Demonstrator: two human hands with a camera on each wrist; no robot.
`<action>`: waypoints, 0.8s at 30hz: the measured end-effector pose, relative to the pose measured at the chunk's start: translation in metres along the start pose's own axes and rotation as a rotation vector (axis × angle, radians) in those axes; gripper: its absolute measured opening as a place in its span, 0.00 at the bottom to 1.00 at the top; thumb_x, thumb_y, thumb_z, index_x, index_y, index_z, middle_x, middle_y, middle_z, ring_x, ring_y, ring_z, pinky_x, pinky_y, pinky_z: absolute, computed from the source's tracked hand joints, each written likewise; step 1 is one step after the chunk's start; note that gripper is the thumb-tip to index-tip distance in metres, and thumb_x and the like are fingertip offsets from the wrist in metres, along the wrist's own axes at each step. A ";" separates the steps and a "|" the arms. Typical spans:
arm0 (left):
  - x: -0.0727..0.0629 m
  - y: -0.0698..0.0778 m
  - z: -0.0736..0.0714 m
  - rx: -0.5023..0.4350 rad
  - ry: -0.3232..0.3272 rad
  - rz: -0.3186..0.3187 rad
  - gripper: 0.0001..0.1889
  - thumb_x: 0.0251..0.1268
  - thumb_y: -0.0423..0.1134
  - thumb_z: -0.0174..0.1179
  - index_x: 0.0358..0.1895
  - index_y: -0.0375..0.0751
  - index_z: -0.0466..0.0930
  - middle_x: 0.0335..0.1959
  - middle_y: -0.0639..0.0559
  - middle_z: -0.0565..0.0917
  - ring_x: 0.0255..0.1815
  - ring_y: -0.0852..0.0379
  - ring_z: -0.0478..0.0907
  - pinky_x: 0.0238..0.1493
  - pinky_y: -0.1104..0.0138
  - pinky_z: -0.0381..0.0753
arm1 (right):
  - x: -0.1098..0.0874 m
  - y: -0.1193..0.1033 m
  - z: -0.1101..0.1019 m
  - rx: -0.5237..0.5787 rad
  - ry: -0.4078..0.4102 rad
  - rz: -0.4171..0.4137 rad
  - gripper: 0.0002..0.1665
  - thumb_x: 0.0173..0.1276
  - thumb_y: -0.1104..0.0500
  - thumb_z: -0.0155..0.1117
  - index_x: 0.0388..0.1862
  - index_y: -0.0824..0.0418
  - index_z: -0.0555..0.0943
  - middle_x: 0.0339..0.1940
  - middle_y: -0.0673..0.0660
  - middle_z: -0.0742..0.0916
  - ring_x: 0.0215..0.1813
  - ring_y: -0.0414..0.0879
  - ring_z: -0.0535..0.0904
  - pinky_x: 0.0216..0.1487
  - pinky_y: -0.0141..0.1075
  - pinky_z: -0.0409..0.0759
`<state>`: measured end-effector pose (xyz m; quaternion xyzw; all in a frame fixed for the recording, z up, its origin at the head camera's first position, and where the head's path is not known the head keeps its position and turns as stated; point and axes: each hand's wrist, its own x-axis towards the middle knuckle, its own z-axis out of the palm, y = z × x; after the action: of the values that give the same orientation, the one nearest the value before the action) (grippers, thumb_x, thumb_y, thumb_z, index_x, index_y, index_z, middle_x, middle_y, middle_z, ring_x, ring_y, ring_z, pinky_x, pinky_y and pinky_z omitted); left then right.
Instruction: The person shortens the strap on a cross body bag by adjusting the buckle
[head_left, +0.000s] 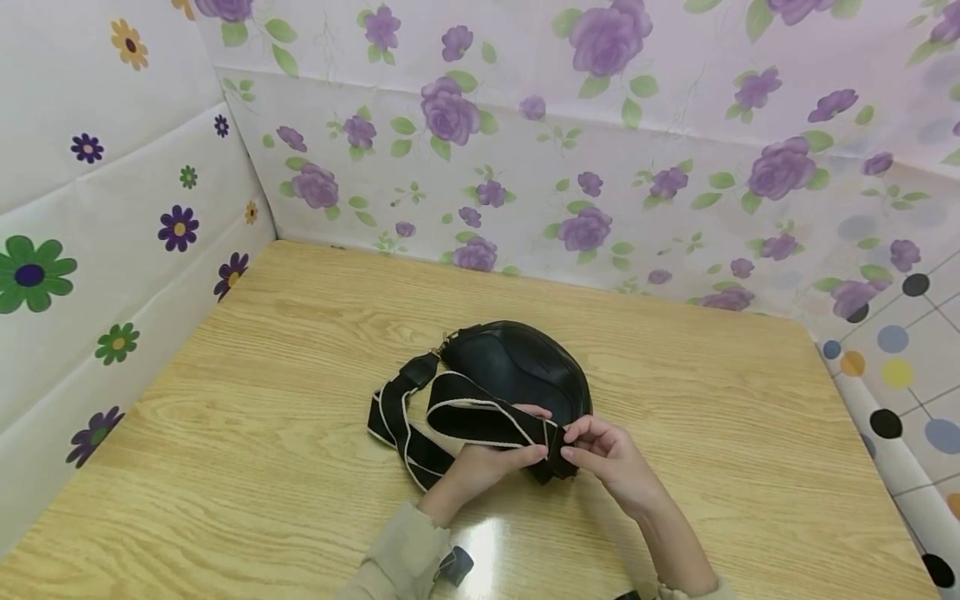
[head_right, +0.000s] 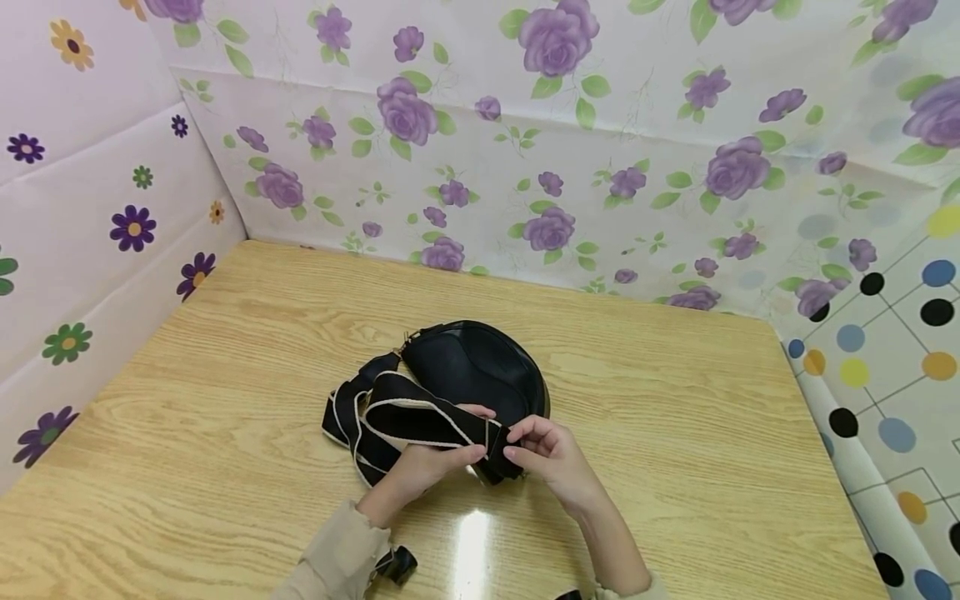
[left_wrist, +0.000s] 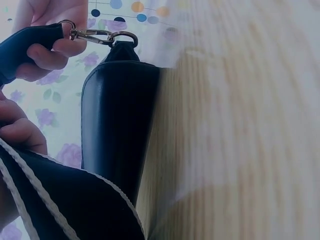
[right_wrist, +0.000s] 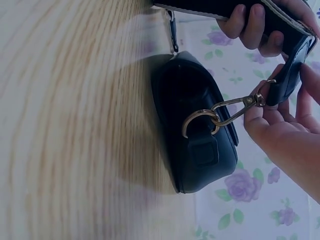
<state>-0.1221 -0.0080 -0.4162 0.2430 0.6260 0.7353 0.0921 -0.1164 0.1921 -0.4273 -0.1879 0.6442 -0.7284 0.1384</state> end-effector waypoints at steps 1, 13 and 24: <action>0.000 0.000 0.000 -0.005 -0.002 -0.003 0.21 0.52 0.21 0.58 0.51 0.23 0.69 0.51 0.33 0.73 0.47 0.63 0.71 0.49 0.70 0.69 | 0.000 0.000 0.000 0.007 0.000 -0.004 0.11 0.60 0.72 0.55 0.34 0.57 0.75 0.33 0.48 0.79 0.34 0.37 0.74 0.35 0.26 0.73; 0.000 -0.001 0.001 -0.034 -0.024 -0.031 0.21 0.52 0.21 0.59 0.52 0.23 0.69 0.52 0.29 0.70 0.46 0.63 0.72 0.48 0.71 0.70 | 0.001 0.003 0.001 0.118 0.002 -0.034 0.15 0.60 0.76 0.52 0.35 0.58 0.79 0.35 0.50 0.80 0.36 0.37 0.77 0.36 0.25 0.75; 0.001 0.000 0.001 -0.033 -0.094 -0.047 0.22 0.52 0.21 0.58 0.53 0.22 0.67 0.51 0.29 0.71 0.45 0.64 0.72 0.47 0.71 0.70 | 0.002 0.003 0.001 0.147 -0.005 -0.009 0.15 0.60 0.77 0.52 0.33 0.59 0.78 0.35 0.50 0.81 0.36 0.38 0.77 0.37 0.26 0.75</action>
<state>-0.1225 -0.0061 -0.4162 0.2606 0.6143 0.7310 0.1427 -0.1178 0.1904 -0.4303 -0.1820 0.5876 -0.7741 0.1499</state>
